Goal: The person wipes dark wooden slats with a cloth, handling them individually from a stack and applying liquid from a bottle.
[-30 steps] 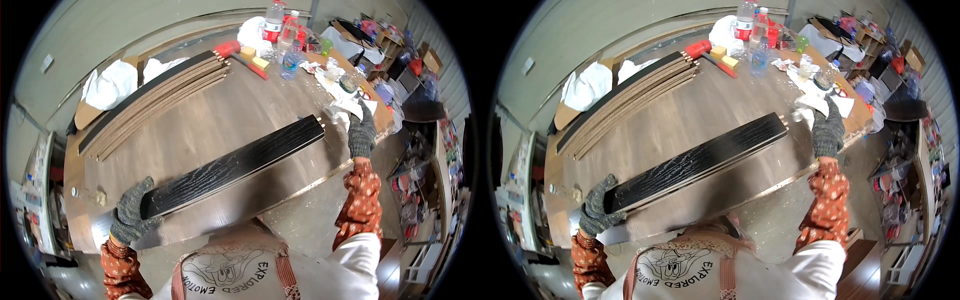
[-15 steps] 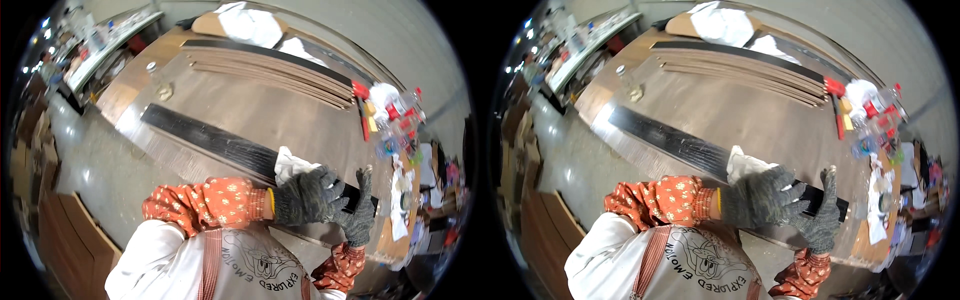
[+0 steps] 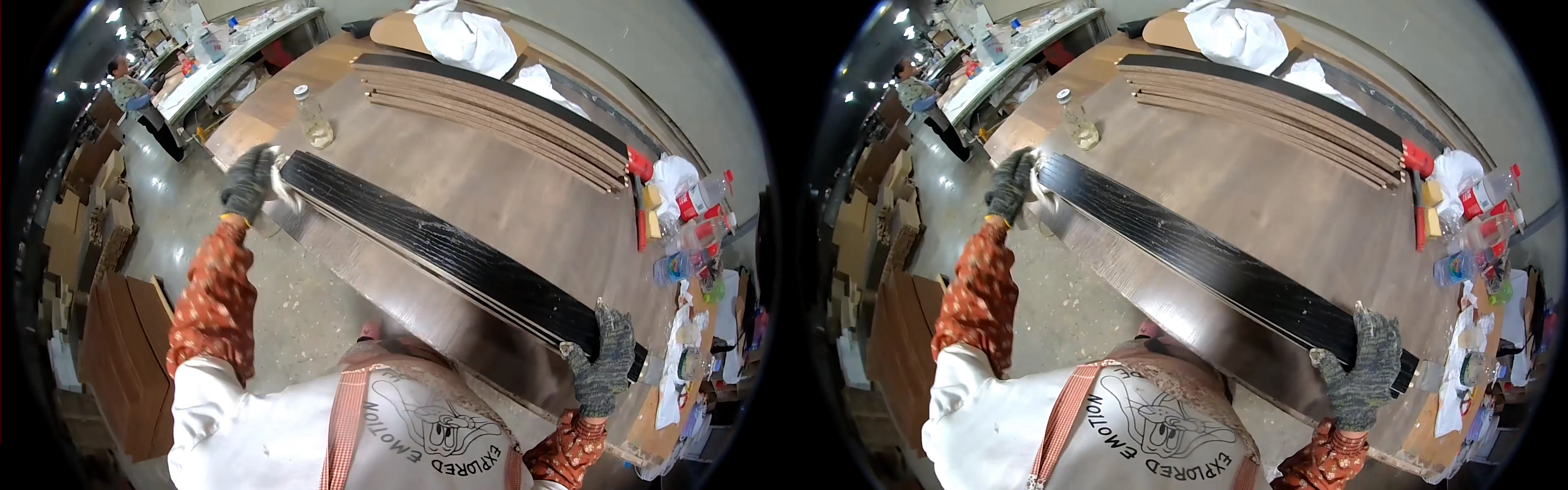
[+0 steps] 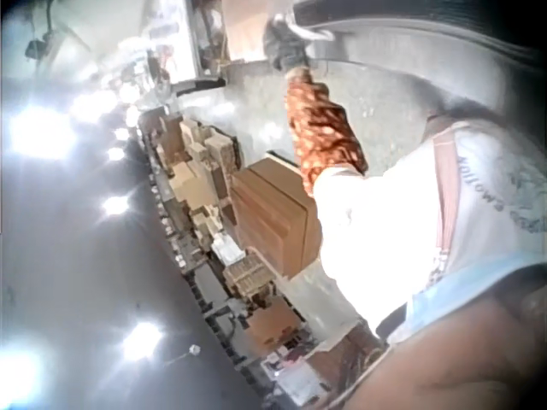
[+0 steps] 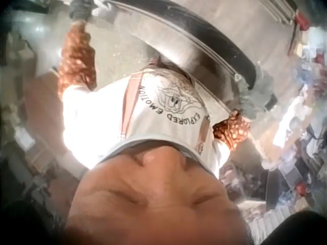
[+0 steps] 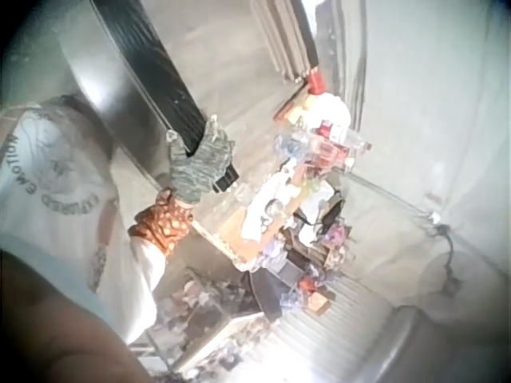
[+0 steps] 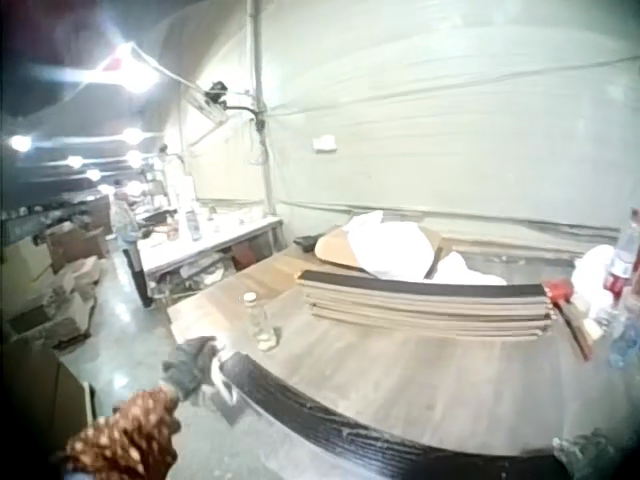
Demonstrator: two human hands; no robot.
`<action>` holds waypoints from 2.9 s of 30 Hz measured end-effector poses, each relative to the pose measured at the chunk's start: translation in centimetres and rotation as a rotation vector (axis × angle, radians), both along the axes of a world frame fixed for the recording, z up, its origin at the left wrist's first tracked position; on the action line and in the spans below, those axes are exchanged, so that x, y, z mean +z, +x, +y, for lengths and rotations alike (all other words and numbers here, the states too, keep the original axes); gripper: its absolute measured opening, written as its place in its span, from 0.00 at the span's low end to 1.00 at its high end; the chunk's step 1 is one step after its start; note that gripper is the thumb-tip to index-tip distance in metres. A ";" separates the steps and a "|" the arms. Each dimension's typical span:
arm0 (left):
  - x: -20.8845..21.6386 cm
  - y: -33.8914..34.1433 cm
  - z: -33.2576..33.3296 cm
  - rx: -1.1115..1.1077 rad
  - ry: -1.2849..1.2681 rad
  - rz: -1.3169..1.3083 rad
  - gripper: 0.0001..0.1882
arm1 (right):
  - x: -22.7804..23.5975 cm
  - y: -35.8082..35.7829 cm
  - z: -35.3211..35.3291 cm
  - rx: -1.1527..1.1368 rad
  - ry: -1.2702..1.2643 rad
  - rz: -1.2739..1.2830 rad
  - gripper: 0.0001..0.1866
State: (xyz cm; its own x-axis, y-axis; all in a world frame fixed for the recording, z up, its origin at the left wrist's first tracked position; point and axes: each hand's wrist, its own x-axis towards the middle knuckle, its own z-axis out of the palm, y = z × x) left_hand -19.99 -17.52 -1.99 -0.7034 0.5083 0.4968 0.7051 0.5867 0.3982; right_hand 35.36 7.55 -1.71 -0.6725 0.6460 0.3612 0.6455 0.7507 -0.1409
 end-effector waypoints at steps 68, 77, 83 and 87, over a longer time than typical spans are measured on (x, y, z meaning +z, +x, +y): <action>5.9 17.5 13.5 -1.288 -0.561 0.044 0.48 | -8.0 12.0 -8.5 -0.470 -0.464 -0.186 0.26; 4.3 16.9 13.2 -1.198 -0.483 0.050 0.43 | -4.2 11.9 -7.1 -0.806 -0.127 0.554 0.14; 3.3 16.4 12.9 -1.227 -0.393 0.084 0.42 | 1.9 6.4 -5.2 -0.709 0.141 0.091 0.14; 3.4 16.6 13.1 -1.251 -0.350 0.100 0.42 | 1.9 6.5 -3.2 -0.761 0.098 -0.112 0.12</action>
